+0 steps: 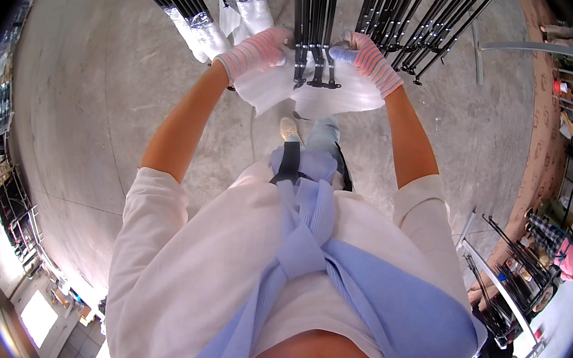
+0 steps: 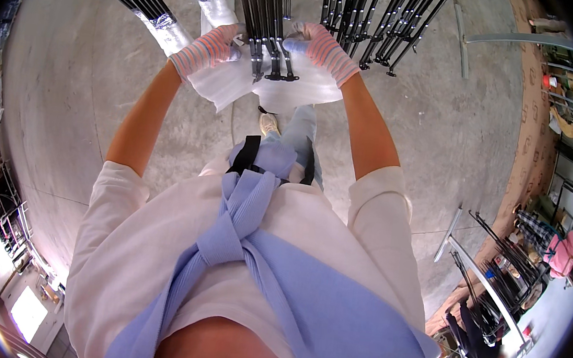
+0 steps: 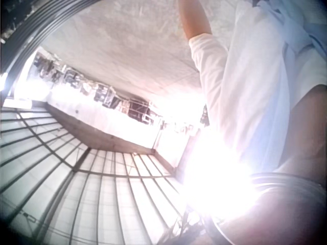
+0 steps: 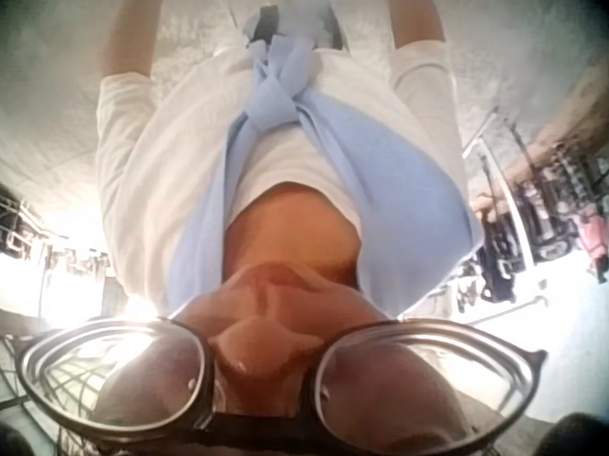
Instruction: The person wraps white protective material around the ends of multiple long black poles. They tear off pieces of the material, wrap them around the pole ends, and then place the wrapped poles back into a vertical rack. The process is repeated for several poles.
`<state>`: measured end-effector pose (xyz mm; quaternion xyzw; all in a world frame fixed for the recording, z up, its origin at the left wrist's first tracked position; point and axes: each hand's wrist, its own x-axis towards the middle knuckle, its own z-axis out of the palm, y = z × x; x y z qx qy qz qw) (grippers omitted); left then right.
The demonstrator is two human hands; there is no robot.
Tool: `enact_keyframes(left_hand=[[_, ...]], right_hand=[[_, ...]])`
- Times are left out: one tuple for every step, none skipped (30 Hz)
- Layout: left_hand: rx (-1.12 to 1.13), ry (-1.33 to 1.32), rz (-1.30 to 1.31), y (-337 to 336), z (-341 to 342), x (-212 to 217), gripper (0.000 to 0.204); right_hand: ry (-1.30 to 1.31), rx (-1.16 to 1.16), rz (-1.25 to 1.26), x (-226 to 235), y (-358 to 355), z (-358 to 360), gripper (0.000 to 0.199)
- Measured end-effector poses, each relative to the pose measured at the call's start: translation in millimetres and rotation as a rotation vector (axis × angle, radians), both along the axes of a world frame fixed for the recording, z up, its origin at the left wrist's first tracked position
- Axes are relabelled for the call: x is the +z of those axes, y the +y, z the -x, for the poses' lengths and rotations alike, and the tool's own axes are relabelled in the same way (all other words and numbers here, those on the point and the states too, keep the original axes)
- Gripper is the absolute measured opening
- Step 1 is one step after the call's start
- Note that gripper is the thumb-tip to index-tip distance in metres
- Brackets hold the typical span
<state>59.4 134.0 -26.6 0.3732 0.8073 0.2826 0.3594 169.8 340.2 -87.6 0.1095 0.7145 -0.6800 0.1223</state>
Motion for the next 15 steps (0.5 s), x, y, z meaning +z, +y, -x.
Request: enact_keyframes(left_hand=[[0.067,-0.132,0.119,2,7,-7,0.026],[0.134,-0.264,0.238,6,18,-16,0.028],[0.148,-0.327,0.262,8,22,-27,0.025],[0.173,-0.384,0.287,8,26,-35,0.023],[0.153,-0.369,0.216,3,26,-47,0.016],[0.092,-0.354,0.149,1,26,-40,0.013],[0.033,-0.34,0.08,0,25,-34,0.011],[-0.056,-0.323,0.013,-5,27,-25,0.011],[-0.105,-0.31,-0.069,-8,25,-21,0.012],[-0.155,-0.297,-0.15,-11,24,-17,0.014],[-0.174,-0.29,-0.244,-13,21,-25,0.016],[-0.143,-0.362,-0.305,-13,15,-23,0.02],[-0.119,-0.437,-0.364,-11,7,-14,0.024],[-0.04,-0.589,-0.387,-12,-9,-4,0.033],[0.041,-0.739,-0.408,-7,-20,9,0.042]], right_hand=[[-0.028,0.006,-0.021,4,-2,0,0.024],[0.01,0.025,0.029,4,-4,0,0.023],[0.044,0.038,0.078,3,-3,0,0.022],[0.083,0.06,0.128,4,-3,1,0.022],[0.09,0.069,0.13,5,-3,1,0.021],[0.093,0.069,0.131,3,-3,1,0.021],[0.096,0.069,0.133,3,-2,0,0.021],[0.091,0.065,0.13,4,-2,0,0.021],[0.088,0.069,0.127,7,-3,0,0.021],[0.086,0.074,0.124,9,-5,0,0.021],[0.097,0.07,0.14,10,-6,0,0.021],[0.107,0.064,0.155,8,-7,0,0.022],[0.116,0.052,0.17,8,-8,-1,0.022],[0.12,0.042,0.163,9,-9,-2,0.022],[0.124,0.033,0.156,13,-11,-3,0.023]])
